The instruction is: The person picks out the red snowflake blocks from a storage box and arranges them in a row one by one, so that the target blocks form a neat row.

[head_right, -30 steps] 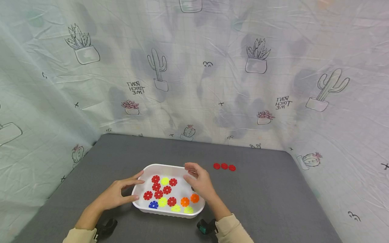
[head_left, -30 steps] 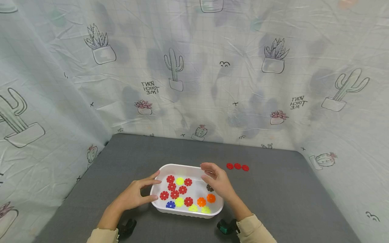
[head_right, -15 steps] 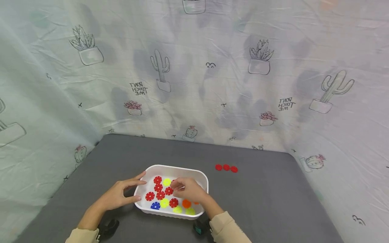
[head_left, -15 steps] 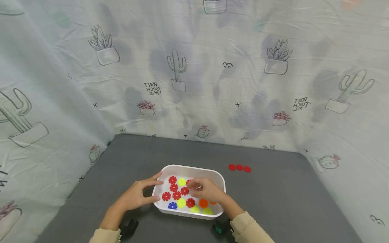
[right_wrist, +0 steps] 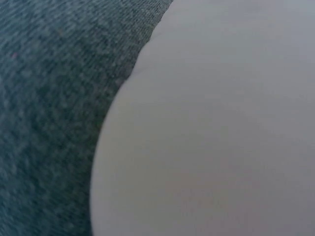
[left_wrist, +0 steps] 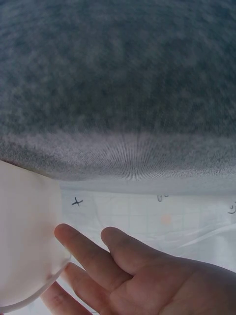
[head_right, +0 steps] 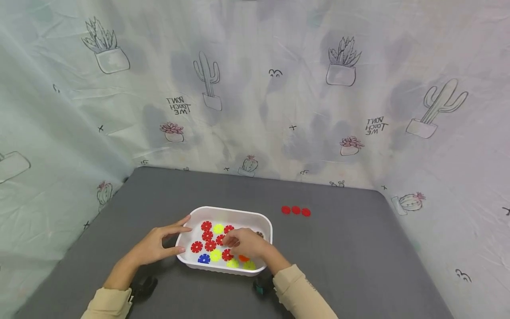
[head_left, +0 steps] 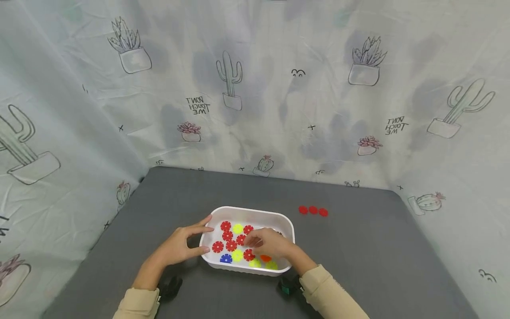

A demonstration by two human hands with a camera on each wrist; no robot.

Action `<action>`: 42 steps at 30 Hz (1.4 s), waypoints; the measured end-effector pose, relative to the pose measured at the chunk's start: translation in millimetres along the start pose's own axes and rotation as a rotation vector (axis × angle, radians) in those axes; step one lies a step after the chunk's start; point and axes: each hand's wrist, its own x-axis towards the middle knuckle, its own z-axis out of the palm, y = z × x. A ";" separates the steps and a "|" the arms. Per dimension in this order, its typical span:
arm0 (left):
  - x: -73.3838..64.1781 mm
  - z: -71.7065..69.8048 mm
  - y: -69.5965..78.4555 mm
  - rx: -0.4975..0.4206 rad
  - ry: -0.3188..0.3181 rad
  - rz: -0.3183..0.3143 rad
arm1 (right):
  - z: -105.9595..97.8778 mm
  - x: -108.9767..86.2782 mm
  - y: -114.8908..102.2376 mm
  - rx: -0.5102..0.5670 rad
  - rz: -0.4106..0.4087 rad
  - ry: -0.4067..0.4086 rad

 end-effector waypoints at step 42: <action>1.1 -0.2 2.7 -0.050 -0.016 -0.072 | 7.3 0.9 -4.2 -0.230 -0.065 -0.055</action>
